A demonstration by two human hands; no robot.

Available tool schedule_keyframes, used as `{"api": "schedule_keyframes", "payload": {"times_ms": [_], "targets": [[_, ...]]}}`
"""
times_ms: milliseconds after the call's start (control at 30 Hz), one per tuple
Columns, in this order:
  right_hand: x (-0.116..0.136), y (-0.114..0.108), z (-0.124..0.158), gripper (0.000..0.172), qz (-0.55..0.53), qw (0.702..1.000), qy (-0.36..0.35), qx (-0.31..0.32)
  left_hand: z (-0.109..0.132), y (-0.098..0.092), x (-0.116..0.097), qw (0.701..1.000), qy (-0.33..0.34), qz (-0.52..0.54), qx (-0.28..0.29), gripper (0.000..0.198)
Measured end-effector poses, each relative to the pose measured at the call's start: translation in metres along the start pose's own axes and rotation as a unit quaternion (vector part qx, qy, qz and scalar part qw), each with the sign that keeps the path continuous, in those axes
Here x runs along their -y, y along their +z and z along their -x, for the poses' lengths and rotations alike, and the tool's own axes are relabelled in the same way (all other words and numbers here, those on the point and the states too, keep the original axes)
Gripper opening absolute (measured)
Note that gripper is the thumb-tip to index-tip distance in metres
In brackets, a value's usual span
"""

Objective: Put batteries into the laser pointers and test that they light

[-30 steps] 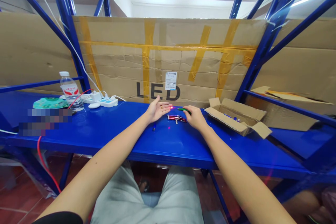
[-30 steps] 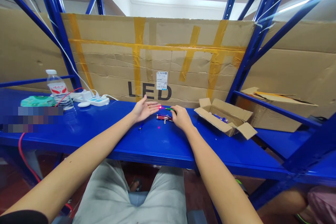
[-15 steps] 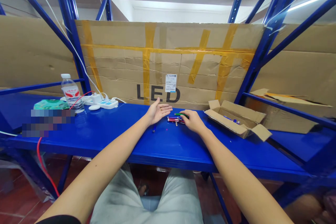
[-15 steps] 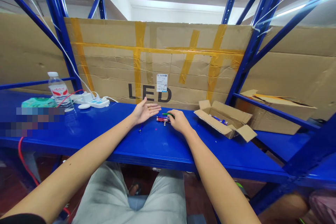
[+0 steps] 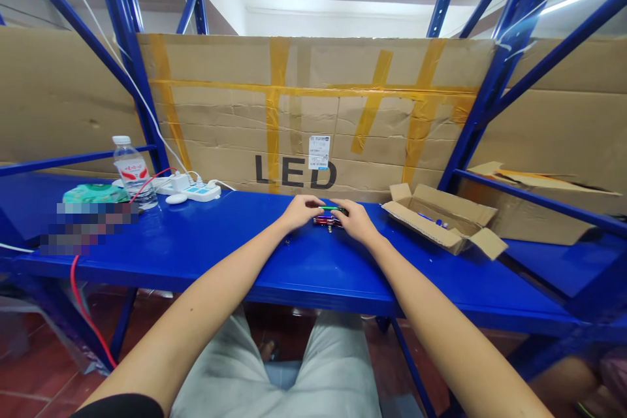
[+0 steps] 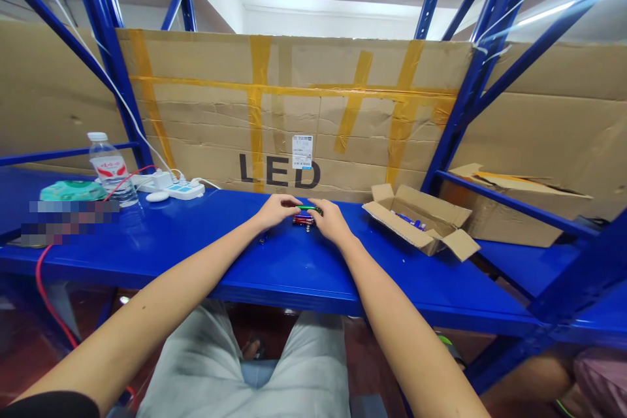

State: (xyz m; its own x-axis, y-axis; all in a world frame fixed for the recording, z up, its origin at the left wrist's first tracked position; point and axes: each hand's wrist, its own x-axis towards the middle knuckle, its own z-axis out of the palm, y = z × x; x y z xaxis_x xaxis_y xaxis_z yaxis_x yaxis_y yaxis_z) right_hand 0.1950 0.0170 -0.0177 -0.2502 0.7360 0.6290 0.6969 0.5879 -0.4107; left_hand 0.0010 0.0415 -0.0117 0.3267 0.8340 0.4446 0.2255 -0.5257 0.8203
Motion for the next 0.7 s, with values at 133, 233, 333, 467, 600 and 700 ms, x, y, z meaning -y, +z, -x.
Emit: {"api": "schedule_keyframes", "payload": {"times_ms": [133,233,333,467,600,700], "targets": [[-0.012,0.005,-0.004,0.018,-0.041,0.996,0.073,-0.024,-0.003,0.001,0.000,0.994,0.018,-0.097,-0.040,0.018],[-0.019,0.007,-0.005,0.012,-0.068,0.994,0.080,-0.036,-0.006,0.002,0.002,0.989,0.028,-0.134,-0.047,0.017],[-0.024,0.008,-0.007,0.005,-0.035,0.993,0.101,-0.042,-0.012,0.003,0.006,0.987,0.039,-0.148,-0.048,0.017],[-0.029,0.009,-0.011,0.006,0.010,0.994,0.107,-0.026,-0.019,0.001,0.012,0.984,0.022,-0.168,-0.057,0.013],[-0.032,0.012,-0.013,0.016,0.044,0.995,0.091,0.002,-0.023,0.000,0.016,0.978,-0.008,-0.203,-0.052,0.014],[-0.033,0.015,-0.013,0.023,0.074,0.993,0.085,0.018,-0.024,0.001,0.019,0.975,-0.030,-0.217,-0.030,0.016]]}}
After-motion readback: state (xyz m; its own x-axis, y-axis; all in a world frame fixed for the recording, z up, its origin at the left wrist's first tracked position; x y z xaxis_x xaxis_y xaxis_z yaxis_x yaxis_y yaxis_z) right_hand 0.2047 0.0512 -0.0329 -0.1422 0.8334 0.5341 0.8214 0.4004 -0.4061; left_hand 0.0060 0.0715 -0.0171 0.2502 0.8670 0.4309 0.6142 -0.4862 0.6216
